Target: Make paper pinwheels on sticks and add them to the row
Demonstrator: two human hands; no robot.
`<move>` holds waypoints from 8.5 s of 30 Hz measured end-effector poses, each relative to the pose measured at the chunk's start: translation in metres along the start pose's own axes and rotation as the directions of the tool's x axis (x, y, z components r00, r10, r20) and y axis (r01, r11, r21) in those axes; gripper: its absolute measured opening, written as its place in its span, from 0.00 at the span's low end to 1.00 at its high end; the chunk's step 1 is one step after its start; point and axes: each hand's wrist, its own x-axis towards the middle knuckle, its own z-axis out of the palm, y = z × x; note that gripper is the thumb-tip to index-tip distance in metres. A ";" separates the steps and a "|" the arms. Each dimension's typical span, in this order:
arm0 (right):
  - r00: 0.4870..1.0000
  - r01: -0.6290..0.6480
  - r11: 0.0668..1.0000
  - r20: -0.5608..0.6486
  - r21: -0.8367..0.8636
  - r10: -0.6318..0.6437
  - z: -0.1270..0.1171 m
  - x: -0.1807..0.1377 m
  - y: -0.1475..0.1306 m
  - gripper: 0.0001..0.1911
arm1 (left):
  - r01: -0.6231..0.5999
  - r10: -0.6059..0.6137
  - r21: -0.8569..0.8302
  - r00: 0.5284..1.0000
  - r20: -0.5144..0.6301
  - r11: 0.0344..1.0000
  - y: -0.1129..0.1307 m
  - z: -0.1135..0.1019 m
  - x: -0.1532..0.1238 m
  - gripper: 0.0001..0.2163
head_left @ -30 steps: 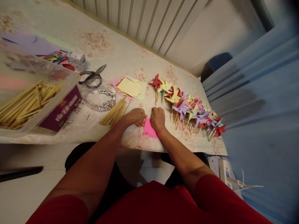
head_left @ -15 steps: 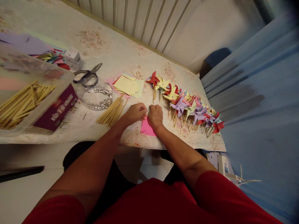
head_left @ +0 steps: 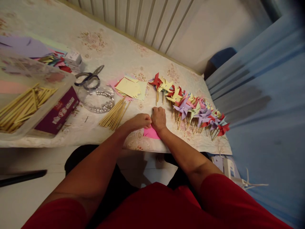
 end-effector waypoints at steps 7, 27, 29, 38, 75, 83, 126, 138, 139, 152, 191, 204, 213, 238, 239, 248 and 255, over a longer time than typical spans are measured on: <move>0.995 0.098 0.995 0.032 0.012 -0.098 -0.004 0.002 0.007 0.11 | 0.013 -0.013 -0.013 1.000 -0.013 1.000 -0.002 0.002 0.002 0.01; 0.967 0.183 0.982 0.189 -0.054 -0.170 -0.012 0.019 0.020 0.12 | 0.012 -0.016 -0.116 0.999 -0.035 0.993 -0.006 0.002 0.007 0.01; 0.970 0.161 0.984 0.195 -0.073 -0.144 -0.012 0.019 0.020 0.12 | 0.010 -0.014 -0.117 0.999 -0.035 0.993 -0.006 0.002 0.007 0.00; 0.972 0.074 0.991 0.230 -0.115 -0.046 -0.013 0.025 0.020 0.13 | 0.027 -0.031 -0.122 0.999 -0.029 0.992 -0.007 0.002 0.008 0.02; 0.996 0.085 0.972 -0.045 0.220 -0.077 -0.054 0.049 -0.005 0.19 | -0.184 -0.028 -0.318 0.829 -0.559 0.930 -0.001 -0.026 0.006 0.03; 0.930 0.289 0.956 0.226 0.044 -0.292 -0.016 0.020 -0.057 0.16 | -0.270 -0.001 -0.280 0.718 -0.696 0.921 -0.005 -0.034 0.008 0.03; 0.964 0.045 0.998 0.263 -0.041 -0.033 -0.007 0.045 -0.072 0.14 | -0.239 -0.020 -0.271 0.714 -0.699 0.932 -0.005 -0.033 0.011 0.03; 0.961 -0.121 0.807 -0.134 0.578 0.240 -0.021 0.032 -0.043 0.14 | -0.194 0.034 -0.195 0.787 -0.616 0.961 -0.001 -0.028 0.004 0.03; 0.962 -0.117 0.794 -0.131 0.597 0.241 -0.025 0.024 -0.042 0.13 | -0.198 0.034 -0.201 0.789 -0.613 0.959 -0.001 -0.028 0.005 0.03; 0.963 0.132 0.990 0.231 0.054 -0.141 -0.023 -0.036 -0.074 0.15 | -0.212 0.025 -0.236 0.792 -0.610 0.949 -0.007 -0.029 0.008 0.02; 0.988 -0.085 0.945 -0.095 0.316 0.121 -0.051 -0.050 -0.053 0.18 | -0.194 0.017 -0.204 0.763 -0.646 0.959 -0.008 -0.026 0.015 0.03; 0.980 -0.197 0.980 -0.024 -0.027 0.196 -0.029 -0.085 0.004 0.15 | -0.196 0.076 -0.164 0.833 -0.548 0.967 -0.007 -0.018 0.010 0.03; 0.934 -0.287 0.930 -0.148 0.230 0.325 -0.028 -0.085 0.009 0.16 | -0.140 0.008 -0.204 0.842 -0.540 0.969 -0.010 -0.023 0.014 0.04; 0.996 -0.030 0.996 0.091 0.089 0.022 -0.045 -0.118 0.073 0.09 | 0.031 0.297 0.508 0.780 -0.551 0.861 -0.025 -0.010 -0.001 0.08; 0.994 -0.034 0.997 0.106 0.074 0.026 -0.046 -0.117 0.072 0.08 | 0.056 0.291 0.512 0.767 -0.571 0.857 -0.024 -0.009 0.003 0.08; 0.980 -0.048 0.998 0.195 0.043 0.038 -0.050 -0.114 0.070 0.04 | 0.217 0.129 0.397 0.720 -0.682 0.892 0.015 0.001 0.084 0.06; 0.977 -0.053 0.995 0.210 0.081 0.035 -0.047 -0.113 0.071 0.04 | 0.334 0.073 0.383 0.665 -0.744 0.861 0.039 0.013 0.140 0.07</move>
